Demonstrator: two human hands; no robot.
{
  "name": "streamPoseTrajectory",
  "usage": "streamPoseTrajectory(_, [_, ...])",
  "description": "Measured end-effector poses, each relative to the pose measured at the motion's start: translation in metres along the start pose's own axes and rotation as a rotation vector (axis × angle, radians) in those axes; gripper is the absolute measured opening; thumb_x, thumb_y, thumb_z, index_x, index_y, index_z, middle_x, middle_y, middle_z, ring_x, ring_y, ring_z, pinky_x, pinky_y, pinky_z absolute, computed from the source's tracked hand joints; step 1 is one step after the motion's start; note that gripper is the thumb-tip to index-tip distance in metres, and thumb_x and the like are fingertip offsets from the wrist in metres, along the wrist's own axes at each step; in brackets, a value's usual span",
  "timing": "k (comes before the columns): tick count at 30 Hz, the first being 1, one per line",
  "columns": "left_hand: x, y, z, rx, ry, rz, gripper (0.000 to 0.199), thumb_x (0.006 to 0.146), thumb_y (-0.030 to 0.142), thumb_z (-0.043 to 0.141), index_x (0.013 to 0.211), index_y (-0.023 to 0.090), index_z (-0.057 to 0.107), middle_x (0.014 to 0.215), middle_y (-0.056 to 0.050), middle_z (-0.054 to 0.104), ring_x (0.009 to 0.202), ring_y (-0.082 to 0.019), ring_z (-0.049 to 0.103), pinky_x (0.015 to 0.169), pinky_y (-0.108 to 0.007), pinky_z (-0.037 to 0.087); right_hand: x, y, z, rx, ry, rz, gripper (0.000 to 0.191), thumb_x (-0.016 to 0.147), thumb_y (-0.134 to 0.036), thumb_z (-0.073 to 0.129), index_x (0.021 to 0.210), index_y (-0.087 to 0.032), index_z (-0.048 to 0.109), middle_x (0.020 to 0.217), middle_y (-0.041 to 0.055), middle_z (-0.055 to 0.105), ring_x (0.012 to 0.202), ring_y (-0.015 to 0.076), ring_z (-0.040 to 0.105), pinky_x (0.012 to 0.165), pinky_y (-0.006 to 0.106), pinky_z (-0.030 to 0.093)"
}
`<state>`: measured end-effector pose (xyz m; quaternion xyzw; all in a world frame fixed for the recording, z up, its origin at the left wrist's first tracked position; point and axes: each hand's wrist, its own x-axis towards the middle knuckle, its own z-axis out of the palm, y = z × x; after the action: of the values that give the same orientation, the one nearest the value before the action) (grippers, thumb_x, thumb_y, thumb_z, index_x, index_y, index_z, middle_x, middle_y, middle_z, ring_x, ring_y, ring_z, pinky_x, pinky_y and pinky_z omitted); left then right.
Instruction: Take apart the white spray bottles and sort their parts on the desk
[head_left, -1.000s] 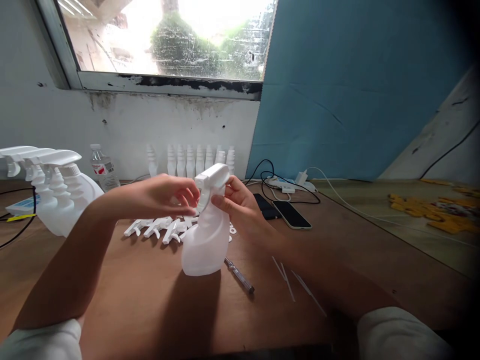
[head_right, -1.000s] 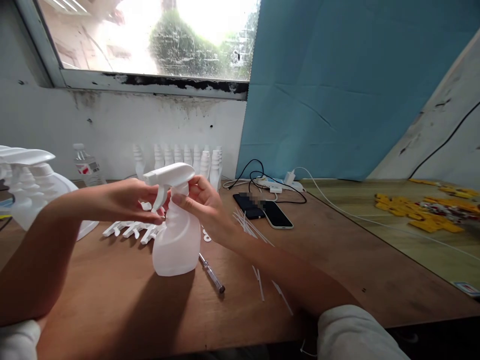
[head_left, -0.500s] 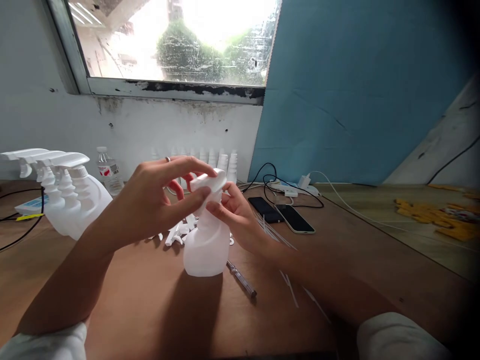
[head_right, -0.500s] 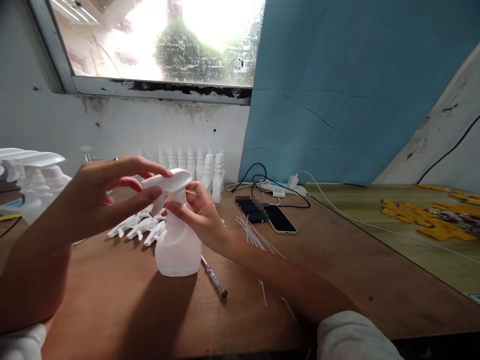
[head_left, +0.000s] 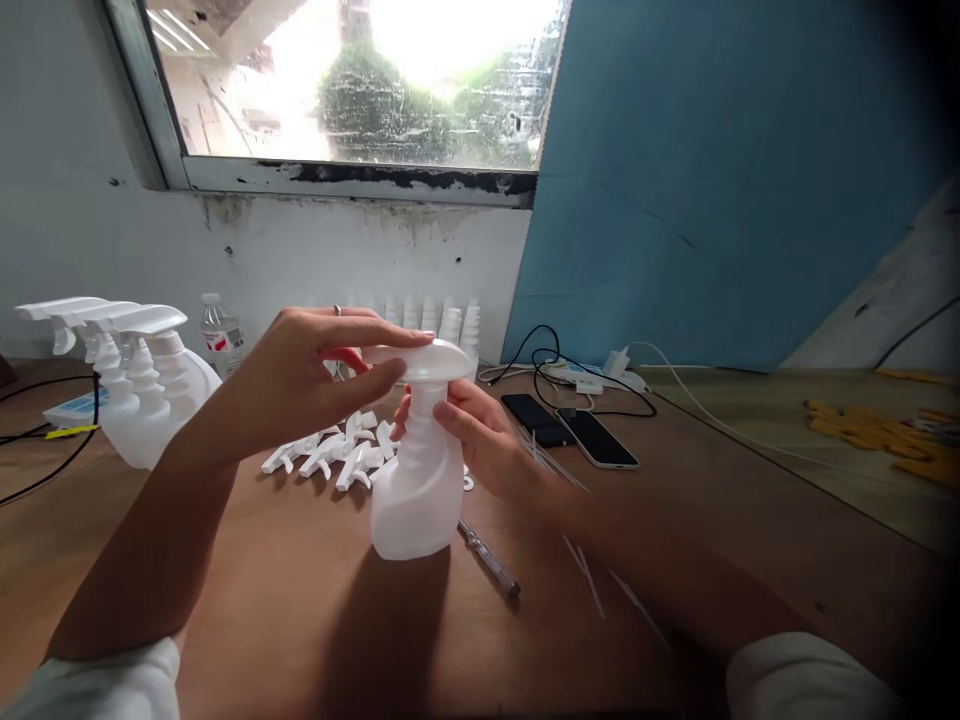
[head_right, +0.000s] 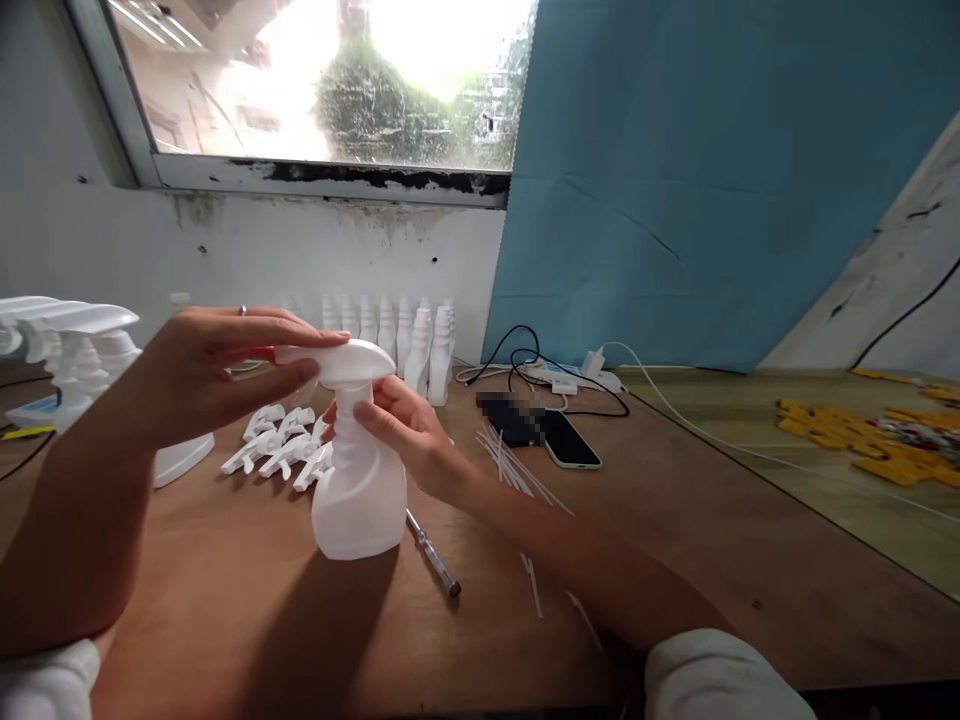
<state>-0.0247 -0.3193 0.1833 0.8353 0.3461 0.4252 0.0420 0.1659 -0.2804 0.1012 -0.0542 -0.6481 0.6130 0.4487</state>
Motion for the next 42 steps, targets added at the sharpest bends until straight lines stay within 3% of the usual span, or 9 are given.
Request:
streamPoseTrajectory(7, [0.003,0.008,0.006,0.123,0.046,0.044,0.022,0.083,0.032,0.062,0.099,0.023,0.072,0.085,-0.003,0.067,0.069,-0.01,0.058,0.059,-0.021,0.047,0.001,-0.001,0.001,-0.035,0.021,0.005,0.034,0.083,-0.031,0.064,0.111,-0.019,0.048,0.096,0.0065,0.062,0.083,0.0168,0.063,0.069,0.029,0.052])
streamPoseTrajectory(11, [0.004,0.004,0.007,0.067,0.042,0.025,0.021,0.083,0.031,0.061,0.098,0.022,0.072,0.084,-0.003,0.066,0.066,-0.009,0.056,0.054,-0.021,0.044,0.003,0.002,-0.003,0.01,0.008,0.031,0.024,0.086,-0.034,0.058,0.1,-0.014,0.054,0.096,0.0092,0.063,0.082,0.0173,0.064,0.072,0.031,0.052])
streamPoseTrajectory(15, [0.006,-0.001,0.006,-0.017,0.02,-0.001,0.02,0.082,0.03,0.063,0.098,0.022,0.073,0.085,-0.003,0.065,0.063,-0.008,0.055,0.051,-0.021,0.042,0.005,0.003,-0.003,-0.019,0.072,0.044,0.036,0.077,-0.03,0.07,0.106,-0.019,0.05,0.091,0.0047,0.064,0.079,0.0168,0.064,0.068,0.03,0.053])
streamPoseTrajectory(20, [0.006,-0.003,0.005,-0.084,0.011,-0.019,0.019,0.081,0.029,0.065,0.096,0.021,0.073,0.083,-0.003,0.065,0.066,-0.009,0.056,0.053,-0.022,0.043,0.005,0.004,-0.001,0.013,0.024,0.031,0.026,0.086,-0.037,0.059,0.099,-0.016,0.054,0.091,0.0073,0.064,0.078,0.0161,0.063,0.069,0.03,0.053])
streamPoseTrajectory(24, [0.006,-0.003,0.005,-0.112,0.001,-0.039,0.018,0.08,0.029,0.066,0.095,0.022,0.073,0.081,-0.003,0.064,0.064,-0.009,0.055,0.052,-0.022,0.043,0.005,0.002,0.002,-0.065,0.111,0.046,0.041,0.075,-0.032,0.073,0.106,-0.019,0.05,0.089,0.0042,0.064,0.075,0.0158,0.063,0.065,0.029,0.053])
streamPoseTrajectory(29, [0.006,-0.004,0.006,-0.105,0.007,-0.032,0.018,0.08,0.03,0.066,0.094,0.022,0.073,0.081,-0.002,0.064,0.068,-0.01,0.057,0.056,-0.023,0.046,0.004,0.001,0.004,-0.036,0.059,0.035,0.032,0.083,-0.042,0.061,0.1,-0.016,0.053,0.089,0.007,0.065,0.076,0.0157,0.064,0.067,0.03,0.053])
streamPoseTrajectory(33, [0.005,-0.004,0.005,-0.102,-0.011,-0.04,0.019,0.08,0.032,0.065,0.095,0.023,0.073,0.08,-0.002,0.064,0.066,-0.01,0.057,0.055,-0.023,0.046,0.003,0.001,0.006,-0.101,0.118,0.047,0.042,0.077,-0.036,0.07,0.108,-0.019,0.049,0.085,0.0042,0.064,0.075,0.0158,0.063,0.063,0.028,0.052])
streamPoseTrajectory(38, [0.005,-0.001,0.005,-0.123,-0.008,-0.052,0.017,0.08,0.032,0.066,0.091,0.022,0.072,0.083,-0.003,0.065,0.073,-0.012,0.06,0.061,-0.024,0.049,0.003,0.0,0.006,-0.049,0.038,0.0,0.03,0.085,-0.043,0.057,0.098,-0.016,0.053,0.087,0.0068,0.064,0.075,0.0168,0.063,0.066,0.031,0.052])
streamPoseTrajectory(42, [0.004,0.001,0.005,-0.125,-0.02,-0.07,0.018,0.08,0.033,0.066,0.093,0.021,0.072,0.084,-0.003,0.066,0.073,-0.012,0.06,0.06,-0.023,0.049,0.003,-0.001,0.008,-0.094,0.116,0.043,0.041,0.078,-0.034,0.069,0.108,-0.018,0.047,0.082,0.0037,0.063,0.073,0.016,0.063,0.062,0.028,0.051])
